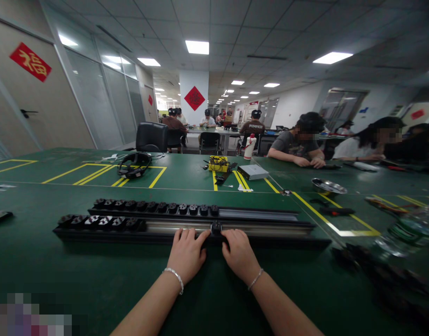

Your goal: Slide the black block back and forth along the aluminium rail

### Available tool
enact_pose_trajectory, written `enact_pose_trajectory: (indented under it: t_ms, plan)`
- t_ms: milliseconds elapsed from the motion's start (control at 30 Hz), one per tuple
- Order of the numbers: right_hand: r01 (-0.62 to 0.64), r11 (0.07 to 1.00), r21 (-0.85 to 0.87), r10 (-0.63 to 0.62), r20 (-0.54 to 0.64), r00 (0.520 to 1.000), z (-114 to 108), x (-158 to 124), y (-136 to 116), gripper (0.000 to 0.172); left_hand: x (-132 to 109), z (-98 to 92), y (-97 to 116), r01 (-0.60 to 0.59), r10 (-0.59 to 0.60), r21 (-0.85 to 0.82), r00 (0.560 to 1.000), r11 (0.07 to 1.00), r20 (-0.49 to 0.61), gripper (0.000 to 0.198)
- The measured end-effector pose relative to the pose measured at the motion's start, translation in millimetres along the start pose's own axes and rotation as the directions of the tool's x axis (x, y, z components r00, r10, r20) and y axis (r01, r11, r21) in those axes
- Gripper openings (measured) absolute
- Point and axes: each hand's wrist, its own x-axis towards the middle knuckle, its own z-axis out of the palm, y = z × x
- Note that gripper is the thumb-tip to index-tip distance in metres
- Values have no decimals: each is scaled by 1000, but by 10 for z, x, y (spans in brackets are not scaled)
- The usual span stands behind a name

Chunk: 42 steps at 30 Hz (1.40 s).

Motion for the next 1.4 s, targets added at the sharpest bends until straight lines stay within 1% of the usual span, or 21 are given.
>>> enact_pose_trajectory:
  t_ms: [133,300,467,533,633,733,800,867,1400]
  plan:
    - [2,1000,5,-2,5,1000,9,0,13,23,-1,13,-6,-11,11,11,1000,1000,-13,49]
    - [-6,1000,-22,7,13,1000,-6,5,-5,22,2,-2,1,-10,10,4,1000,1000,-3,48]
    - [-43,998,-51,43,0,999,-38,-3,-35,21,-2,1,2,-3,3,10,1000,1000,0,48]
    - [-52,997,-61,53,0,999,-42,-3,-24,21,-6,7,2,-3,3,16,1000,1000,-12,47]
    - [-49,996,-70,51,31,998,-43,3,15,22,-7,27,22,-21,21,-2,999,1000,-37,45]
    - [-33,996,-87,38,61,997,-47,12,49,24,3,64,75,-69,66,-40,995,997,-70,42]
    - [-25,997,-78,30,69,997,-51,15,61,24,11,90,114,-116,111,-48,990,992,-90,41]
    - [-24,998,-58,28,73,997,-55,15,66,24,15,108,140,-122,117,-42,987,992,-106,40]
    - [-51,999,4,51,61,997,-47,11,76,20,20,137,126,-124,118,-48,987,991,-111,44]
